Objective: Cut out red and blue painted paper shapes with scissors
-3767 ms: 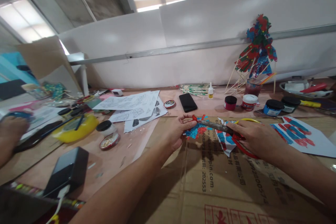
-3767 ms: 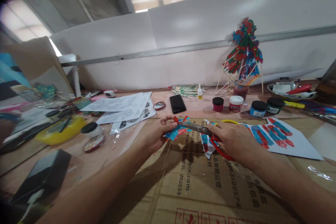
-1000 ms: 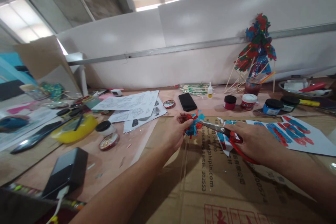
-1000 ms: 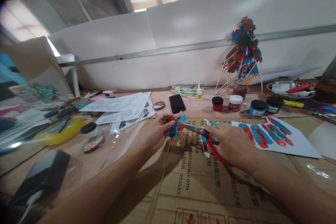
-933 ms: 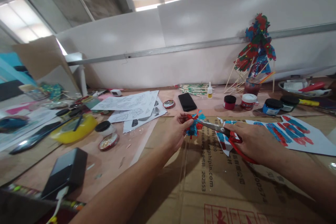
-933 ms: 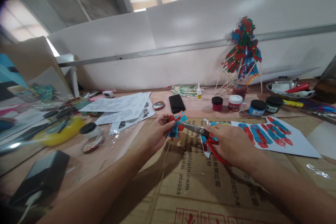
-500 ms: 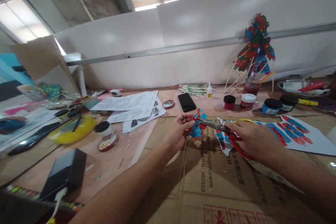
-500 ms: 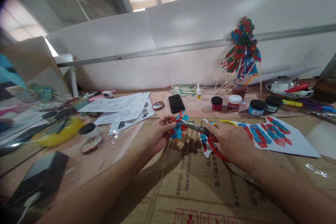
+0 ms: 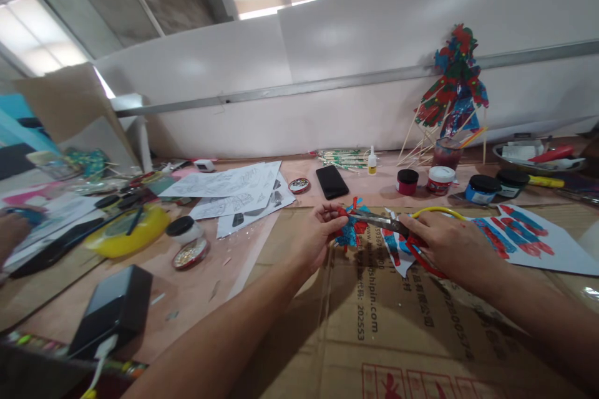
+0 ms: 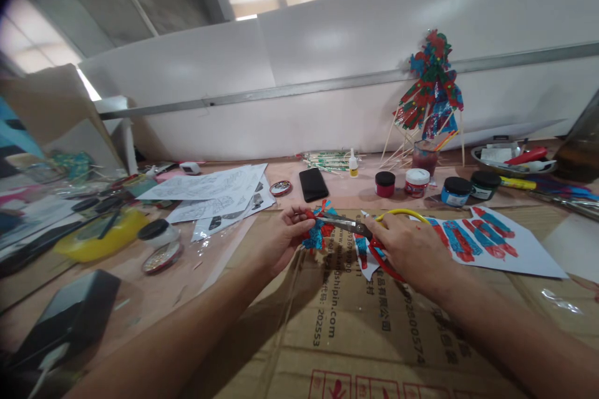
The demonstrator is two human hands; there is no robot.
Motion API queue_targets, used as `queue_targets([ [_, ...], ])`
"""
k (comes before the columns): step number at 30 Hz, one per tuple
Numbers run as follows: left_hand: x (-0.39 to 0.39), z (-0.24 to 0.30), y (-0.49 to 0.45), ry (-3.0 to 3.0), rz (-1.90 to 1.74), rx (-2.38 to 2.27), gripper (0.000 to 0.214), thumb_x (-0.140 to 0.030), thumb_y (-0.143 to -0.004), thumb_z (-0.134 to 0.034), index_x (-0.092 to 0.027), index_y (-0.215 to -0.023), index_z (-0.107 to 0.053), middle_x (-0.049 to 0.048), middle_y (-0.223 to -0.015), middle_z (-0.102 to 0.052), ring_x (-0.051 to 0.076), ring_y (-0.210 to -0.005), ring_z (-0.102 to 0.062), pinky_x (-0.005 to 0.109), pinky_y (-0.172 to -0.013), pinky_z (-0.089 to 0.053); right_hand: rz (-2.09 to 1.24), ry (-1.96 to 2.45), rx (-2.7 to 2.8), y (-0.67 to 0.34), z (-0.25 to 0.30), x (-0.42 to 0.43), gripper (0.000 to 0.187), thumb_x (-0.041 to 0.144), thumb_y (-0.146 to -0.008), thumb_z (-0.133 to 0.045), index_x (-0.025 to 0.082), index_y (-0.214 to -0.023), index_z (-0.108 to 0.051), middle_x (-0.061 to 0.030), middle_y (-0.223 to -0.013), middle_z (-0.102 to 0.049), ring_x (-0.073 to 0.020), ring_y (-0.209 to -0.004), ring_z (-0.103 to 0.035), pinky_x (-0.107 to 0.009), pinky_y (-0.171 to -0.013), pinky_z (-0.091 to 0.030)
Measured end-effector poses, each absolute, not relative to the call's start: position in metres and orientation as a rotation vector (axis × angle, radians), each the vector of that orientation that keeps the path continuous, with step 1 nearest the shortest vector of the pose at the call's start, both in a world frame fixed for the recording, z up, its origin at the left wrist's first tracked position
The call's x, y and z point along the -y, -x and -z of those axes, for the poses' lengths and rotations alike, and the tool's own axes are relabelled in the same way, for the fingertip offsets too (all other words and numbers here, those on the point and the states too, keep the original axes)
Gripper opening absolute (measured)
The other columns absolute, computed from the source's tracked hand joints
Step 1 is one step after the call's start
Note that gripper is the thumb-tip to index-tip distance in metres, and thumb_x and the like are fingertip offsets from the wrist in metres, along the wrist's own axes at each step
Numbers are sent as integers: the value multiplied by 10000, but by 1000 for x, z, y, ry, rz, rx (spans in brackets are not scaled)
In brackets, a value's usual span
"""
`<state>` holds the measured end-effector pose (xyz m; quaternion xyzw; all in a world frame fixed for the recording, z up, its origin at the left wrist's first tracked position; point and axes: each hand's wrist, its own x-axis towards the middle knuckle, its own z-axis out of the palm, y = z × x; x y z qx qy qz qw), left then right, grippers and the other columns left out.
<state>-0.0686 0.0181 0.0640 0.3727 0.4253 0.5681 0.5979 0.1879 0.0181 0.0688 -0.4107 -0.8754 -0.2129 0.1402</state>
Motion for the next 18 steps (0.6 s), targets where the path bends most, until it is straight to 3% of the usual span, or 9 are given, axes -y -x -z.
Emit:
queue_targets([
  [18,-22,-60,71,-814,-1260,-981,290,-114,-671,-780,-197,-892,-612,13,-820,-677,125,-672,-645,231,-602,-521,565,1203,2613,-189,-65,-21,372,139,-853,-585,201,-1219,-606,-46,-862,-696,-224,-754,-670,-289,-574,-393],
])
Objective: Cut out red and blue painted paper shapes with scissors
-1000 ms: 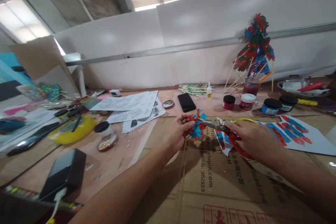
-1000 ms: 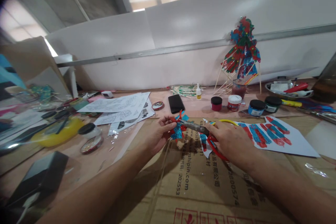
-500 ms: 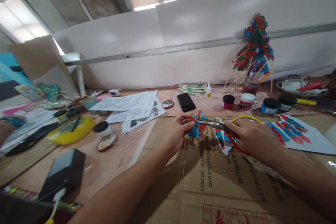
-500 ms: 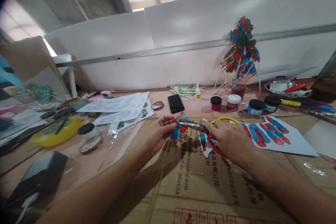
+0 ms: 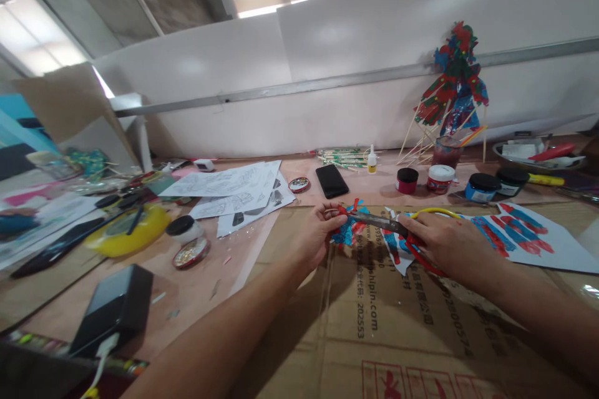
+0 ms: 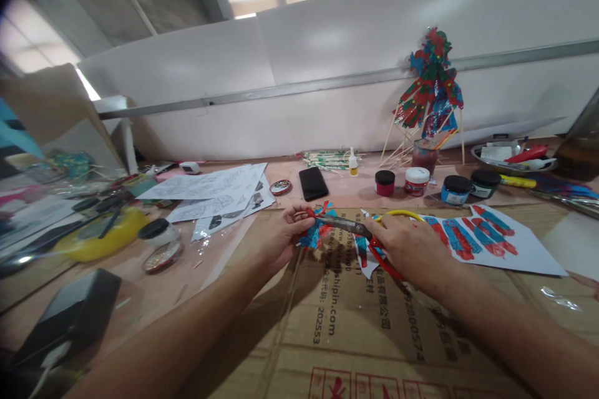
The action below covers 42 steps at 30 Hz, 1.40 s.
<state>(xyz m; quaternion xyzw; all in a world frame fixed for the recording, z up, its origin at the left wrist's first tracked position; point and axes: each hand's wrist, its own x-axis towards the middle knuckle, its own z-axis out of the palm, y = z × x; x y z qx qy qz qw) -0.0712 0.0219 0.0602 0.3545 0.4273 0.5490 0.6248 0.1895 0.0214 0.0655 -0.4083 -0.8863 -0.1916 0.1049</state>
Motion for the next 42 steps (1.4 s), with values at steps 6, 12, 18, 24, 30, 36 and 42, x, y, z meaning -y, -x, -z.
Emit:
queue_targets([
  [6,-26,-59,75,-822,-1208,-1005,276,-79,-685,-759,-186,-893,-614,26,-812,-684,130,-662,-657,228,-577,-536,461,1212,2630,-190,-64,-23,375,157,-851,-607,211,-1222,-617,-52,-895,-712,-236,-782,-680,-293,-587,-405],
  [12,-28,-56,77,-787,-1180,-989,309,-98,-663,-794,-195,-893,-613,20,-789,-680,137,-650,-658,218,-538,-534,376,1211,2622,-190,-66,-23,363,138,-842,-593,207,-1195,-642,-72,-918,-724,-232,-812,-673,-289,-617,-414],
  [18,-27,-59,76,-781,-1181,-992,297,-99,-670,-789,-193,-893,-617,26,-797,-679,144,-625,-657,231,-499,-527,361,1204,2618,-190,-68,-22,291,156,-866,-578,203,-1142,-656,-70,-905,-727,-225,-787,-665,-281,-594,-387],
  [24,-26,-59,75,-796,-1193,-991,280,-99,-672,-786,-193,-870,-611,18,-791,-670,141,-623,-654,246,-521,-543,359,1287,2636,-189,-69,-21,348,160,-868,-591,221,-1209,-621,-69,-957,-732,-231,-791,-671,-283,-594,-373],
  [30,-27,-56,76,-816,-1211,-983,263,-106,-670,-786,-188,-856,-620,7,-761,-651,126,-603,-637,218,-502,-513,337,1270,2637,-190,-67,-22,331,145,-861,-578,211,-1182,-630,-68,-946,-731,-216,-779,-661,-277,-591,-363],
  [36,-27,-58,76,-802,-1232,-996,244,-90,-650,-792,-188,-816,-643,13,-756,-661,126,-639,-637,229,-572,-533,342,1245,2629,-190,-67,-23,312,139,-857,-578,202,-1157,-635,-68,-940,-732,-209,-767,-665,-273,-577,-356],
  [42,-28,-56,76,-793,-1228,-990,239,-92,-659,-789,-190,-817,-639,11,-753,-657,123,-631,-635,229,-575,-521,336,1267,2643,-190,-67,-23,311,165,-868,-569,205,-1171,-625,-74,-939,-728,-211,-765,-664,-275,-579,-371],
])
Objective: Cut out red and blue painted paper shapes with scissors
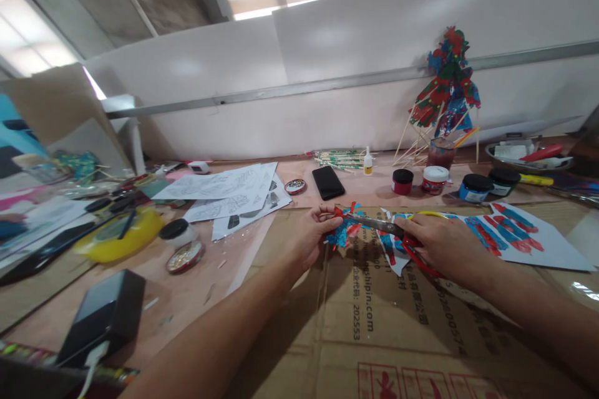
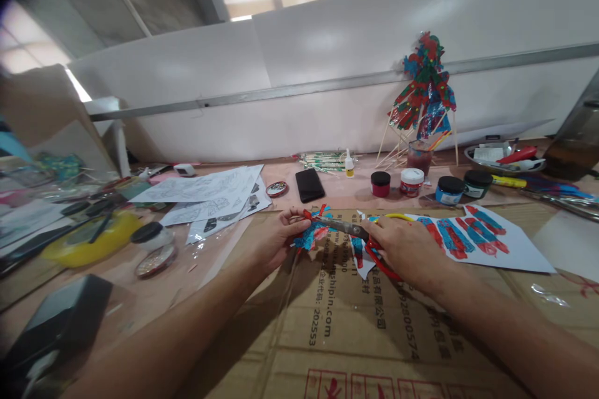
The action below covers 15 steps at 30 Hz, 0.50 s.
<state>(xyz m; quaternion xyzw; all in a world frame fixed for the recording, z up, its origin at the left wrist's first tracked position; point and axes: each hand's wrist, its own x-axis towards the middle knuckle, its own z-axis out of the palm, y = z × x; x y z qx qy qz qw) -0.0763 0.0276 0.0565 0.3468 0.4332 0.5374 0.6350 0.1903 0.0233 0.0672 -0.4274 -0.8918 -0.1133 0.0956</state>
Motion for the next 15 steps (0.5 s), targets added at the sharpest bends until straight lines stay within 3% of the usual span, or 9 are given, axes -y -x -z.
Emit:
queue_targets([
  [15,-29,-53,76,-769,-1173,-996,314,-120,-644,-811,-184,-871,-604,7,-768,-664,126,-596,-631,227,-513,-498,413,1224,2637,-189,-68,-22,328,127,-855,-582,209,-1169,-631,-68,-935,-731,-212,-778,-670,-270,-570,-360],
])
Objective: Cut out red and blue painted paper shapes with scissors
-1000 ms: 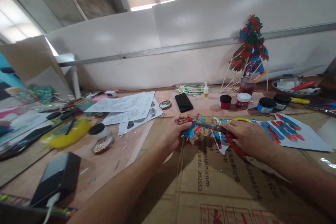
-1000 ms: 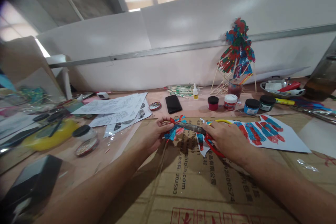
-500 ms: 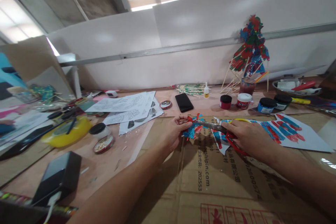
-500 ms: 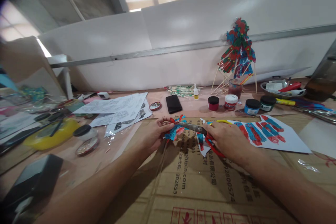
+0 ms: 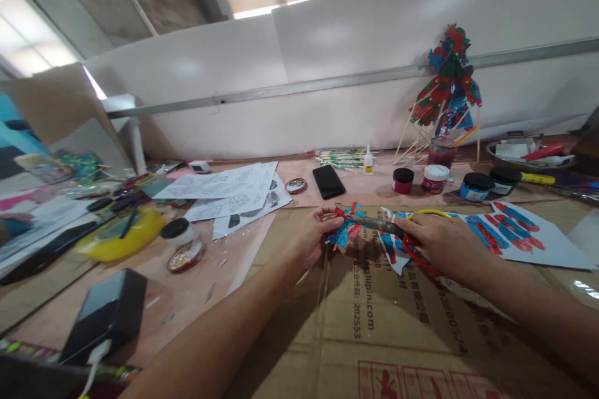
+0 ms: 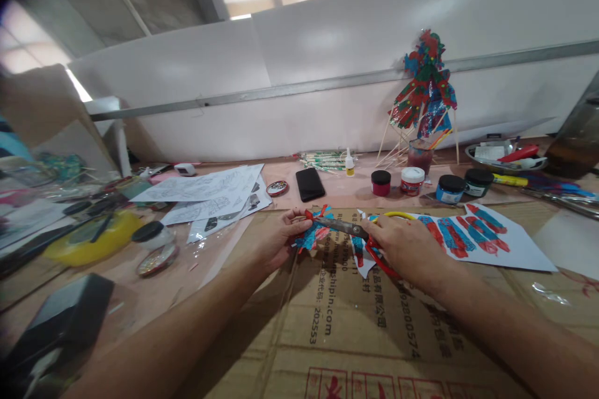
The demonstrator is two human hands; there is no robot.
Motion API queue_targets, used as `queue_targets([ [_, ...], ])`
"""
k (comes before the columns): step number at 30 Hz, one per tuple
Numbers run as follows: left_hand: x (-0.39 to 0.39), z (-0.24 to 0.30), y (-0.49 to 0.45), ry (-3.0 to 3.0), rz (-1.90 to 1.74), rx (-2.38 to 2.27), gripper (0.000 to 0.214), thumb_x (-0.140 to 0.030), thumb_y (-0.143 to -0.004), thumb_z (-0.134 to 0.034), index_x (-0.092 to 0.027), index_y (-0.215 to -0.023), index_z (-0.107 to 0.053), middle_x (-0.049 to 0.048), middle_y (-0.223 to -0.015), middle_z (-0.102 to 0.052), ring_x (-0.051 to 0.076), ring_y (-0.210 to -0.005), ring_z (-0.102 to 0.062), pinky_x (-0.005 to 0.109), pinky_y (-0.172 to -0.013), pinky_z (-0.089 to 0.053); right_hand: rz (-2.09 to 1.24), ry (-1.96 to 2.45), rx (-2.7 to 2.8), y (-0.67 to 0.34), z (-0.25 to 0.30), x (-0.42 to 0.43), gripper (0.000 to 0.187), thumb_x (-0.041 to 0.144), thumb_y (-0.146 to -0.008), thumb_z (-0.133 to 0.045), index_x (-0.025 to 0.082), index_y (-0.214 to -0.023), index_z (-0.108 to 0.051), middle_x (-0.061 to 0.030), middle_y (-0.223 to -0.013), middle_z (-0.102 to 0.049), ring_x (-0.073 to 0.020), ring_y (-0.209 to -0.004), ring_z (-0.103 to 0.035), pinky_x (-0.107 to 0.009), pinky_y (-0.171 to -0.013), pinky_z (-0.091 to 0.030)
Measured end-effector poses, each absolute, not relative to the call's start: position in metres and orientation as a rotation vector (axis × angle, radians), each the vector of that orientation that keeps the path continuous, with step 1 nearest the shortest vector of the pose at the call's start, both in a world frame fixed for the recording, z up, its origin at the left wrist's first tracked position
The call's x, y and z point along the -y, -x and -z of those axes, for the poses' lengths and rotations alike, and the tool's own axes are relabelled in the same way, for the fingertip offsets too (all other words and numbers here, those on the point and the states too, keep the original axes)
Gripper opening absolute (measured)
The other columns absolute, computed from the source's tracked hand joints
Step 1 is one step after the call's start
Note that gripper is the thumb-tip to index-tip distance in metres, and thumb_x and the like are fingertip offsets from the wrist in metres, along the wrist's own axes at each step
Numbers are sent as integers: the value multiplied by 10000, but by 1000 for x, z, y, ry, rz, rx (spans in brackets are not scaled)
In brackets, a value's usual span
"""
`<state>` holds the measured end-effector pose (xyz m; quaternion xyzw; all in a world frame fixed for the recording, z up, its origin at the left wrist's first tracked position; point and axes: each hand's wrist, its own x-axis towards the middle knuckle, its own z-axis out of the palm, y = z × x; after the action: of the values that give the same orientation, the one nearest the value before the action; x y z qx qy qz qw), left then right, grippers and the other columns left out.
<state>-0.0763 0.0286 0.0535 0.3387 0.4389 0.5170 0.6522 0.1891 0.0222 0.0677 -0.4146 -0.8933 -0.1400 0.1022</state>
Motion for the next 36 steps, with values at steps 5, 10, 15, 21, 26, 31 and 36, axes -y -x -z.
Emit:
queue_targets([
  [5,-29,-54,75,-780,-1201,-988,243,-89,-670,-779,-177,-817,-605,0,-743,-656,121,-611,-626,233,-555,-509,385,1229,2599,-190,-68,-23,312,132,-859,-564,216,-1151,-633,-60,-921,-728,-208,-766,-666,-271,-565,-366],
  [10,-29,-54,76,-841,-1272,-1005,184,-65,-698,-739,-187,-774,-623,-6,-766,-666,106,-670,-627,220,-647,-502,366,1262,2608,-189,-68,-23,295,187,-872,-553,219,-1153,-634,-63,-917,-732,-212,-714,-663,-288,-539,-360],
  [15,-28,-55,76,-908,-1268,-1030,201,-95,-691,-750,-195,-815,-626,2,-783,-670,118,-665,-626,230,-612,-491,425,1288,2619,-188,-67,-22,272,183,-875,-560,217,-1133,-639,-60,-902,-737,-218,-725,-677,-281,-538,-361],
  [21,-28,-57,78,-1014,-1279,-1085,216,-138,-704,-760,-198,-849,-612,21,-812,-673,140,-667,-634,247,-580,-497,372,1272,2592,-189,-69,-21,303,164,-867,-561,217,-1148,-664,-76,-921,-750,-231,-746,-692,-282,-560,-429],
  [26,-29,-55,76,-922,-1293,-1057,233,-116,-691,-763,-188,-851,-609,19,-826,-670,125,-690,-635,227,-608,-496,-10,1349,2367,-182,-69,-19,357,169,-844,-587,258,-1170,-704,-70,-1009,-778,-258,-821,-733,-316,-653,-538],
  [31,-22,-54,65,-807,-1317,-991,363,-137,-602,-831,-189,-888,-613,18,-825,-677,121,-653,-624,216,-555,-475,-526,1402,2014,-171,-65,-19,400,414,-895,-578,215,-1227,-681,-83,-1014,-777,-292,-916,-730,-382,-755,-585],
  [36,-15,-58,58,-793,-1312,-951,386,-172,-573,-865,-184,-876,-625,23,-846,-692,123,-674,-632,235,-608,-501,-784,1333,1938,-167,-68,-13,465,488,-880,-579,216,-1252,-644,-77,-1003,-753,-292,-1015,-688,-398,-844,-556],
])
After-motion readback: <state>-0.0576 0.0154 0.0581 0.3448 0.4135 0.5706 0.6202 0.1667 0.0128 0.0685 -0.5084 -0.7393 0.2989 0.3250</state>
